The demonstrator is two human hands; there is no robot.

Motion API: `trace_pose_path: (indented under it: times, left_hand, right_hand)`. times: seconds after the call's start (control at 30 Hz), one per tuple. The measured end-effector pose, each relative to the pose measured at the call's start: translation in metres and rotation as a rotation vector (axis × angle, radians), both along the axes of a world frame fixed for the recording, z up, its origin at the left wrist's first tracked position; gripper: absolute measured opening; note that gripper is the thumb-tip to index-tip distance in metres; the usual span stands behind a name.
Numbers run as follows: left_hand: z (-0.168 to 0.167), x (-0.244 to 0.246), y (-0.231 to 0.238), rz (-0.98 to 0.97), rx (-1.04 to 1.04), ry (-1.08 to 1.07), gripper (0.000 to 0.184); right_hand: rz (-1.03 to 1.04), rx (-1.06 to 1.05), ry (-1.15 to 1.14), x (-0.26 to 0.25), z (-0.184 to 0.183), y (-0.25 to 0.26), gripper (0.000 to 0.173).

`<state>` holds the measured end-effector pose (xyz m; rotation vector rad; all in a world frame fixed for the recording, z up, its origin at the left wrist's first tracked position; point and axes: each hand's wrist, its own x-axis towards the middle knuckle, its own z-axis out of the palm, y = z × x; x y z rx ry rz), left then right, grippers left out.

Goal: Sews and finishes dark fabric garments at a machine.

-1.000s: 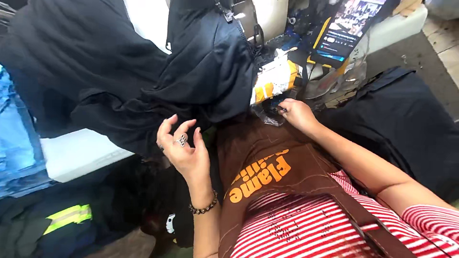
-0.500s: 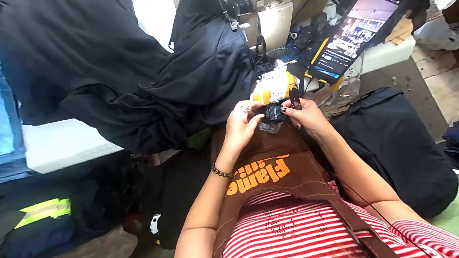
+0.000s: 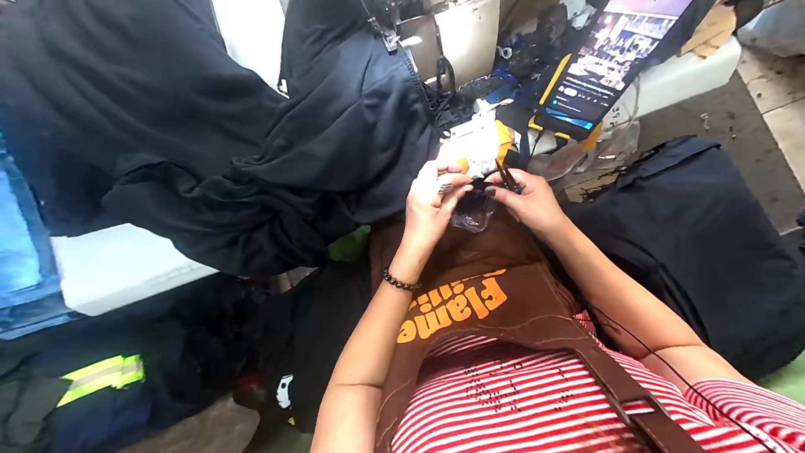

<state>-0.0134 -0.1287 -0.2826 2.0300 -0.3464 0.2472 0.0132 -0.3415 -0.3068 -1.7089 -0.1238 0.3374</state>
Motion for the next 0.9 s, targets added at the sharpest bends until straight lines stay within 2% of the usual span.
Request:
trace_pose_path:
  times: [0.03, 0.07, 0.17, 0.2, 0.27, 0.3, 0.33, 0.4, 0.5, 0.57, 0.63, 0.73, 0.8, 0.9]
  left_hand:
    - [0.001, -0.001, 0.0, 0.0, -0.034, -0.029, 0.011]
    - [0.002, -0.001, 0.0, -0.007, -0.052, -0.067, 0.011]
    - [0.009, -0.003, -0.002, -0.044, -0.011, -0.213, 0.008]
    - [0.01, -0.005, -0.002, -0.061, 0.027, -0.266, 0.006]
    - [0.011, -0.011, -0.001, -0.092, 0.117, -0.326, 0.006]
    - [0.011, -0.015, -0.001, -0.093, 0.132, -0.325, 0.005]
    - [0.012, -0.018, -0.001, -0.086, 0.119, -0.303, 0.003]
    - [0.015, -0.025, 0.002, -0.078, 0.01, -0.164, 0.002]
    - [0.02, -0.032, 0.012, -0.08, -0.199, 0.121, 0.006]
    - [0.023, -0.035, 0.014, -0.026, -0.297, 0.255, 0.009]
    - [0.03, -0.036, 0.014, 0.055, -0.305, 0.363, 0.01]
    - [0.037, -0.034, 0.018, 0.047, -0.184, 0.346, 0.015]
    - [0.043, -0.032, 0.02, -0.006, -0.059, 0.293, 0.025]
    - [0.049, -0.032, 0.019, 0.013, -0.119, 0.282, 0.042]
  right_hand:
    - [-0.031, 0.049, 0.101, 0.0, 0.004, 0.001, 0.015]
    - [-0.028, 0.108, 0.219, 0.001, 0.009, 0.001, 0.025]
    - [0.116, 0.277, 0.533, 0.0, 0.024, -0.001, 0.046]
    - [0.141, 0.332, 0.6, -0.001, 0.027, 0.001, 0.045]
    - [0.114, 0.418, 0.643, -0.001, 0.031, 0.007, 0.021]
    - [0.071, 0.446, 0.618, -0.001, 0.032, 0.011, 0.009]
    - [0.041, 0.451, 0.571, -0.002, 0.032, 0.013, 0.004]
    - [0.04, 0.422, 0.46, -0.004, 0.033, 0.014, 0.012]
    - [0.073, 0.312, 0.337, -0.01, 0.035, 0.012, 0.016]
    - [0.105, 0.252, 0.302, -0.014, 0.037, 0.013, 0.015]
    - [0.137, 0.236, 0.292, -0.016, 0.038, 0.014, 0.011]
    - [0.217, 0.186, 0.216, -0.016, 0.04, 0.015, 0.008]
    - [0.259, 0.103, 0.126, -0.015, 0.046, 0.017, 0.008]
    - [0.258, 0.021, 0.005, -0.015, 0.048, 0.021, 0.013]
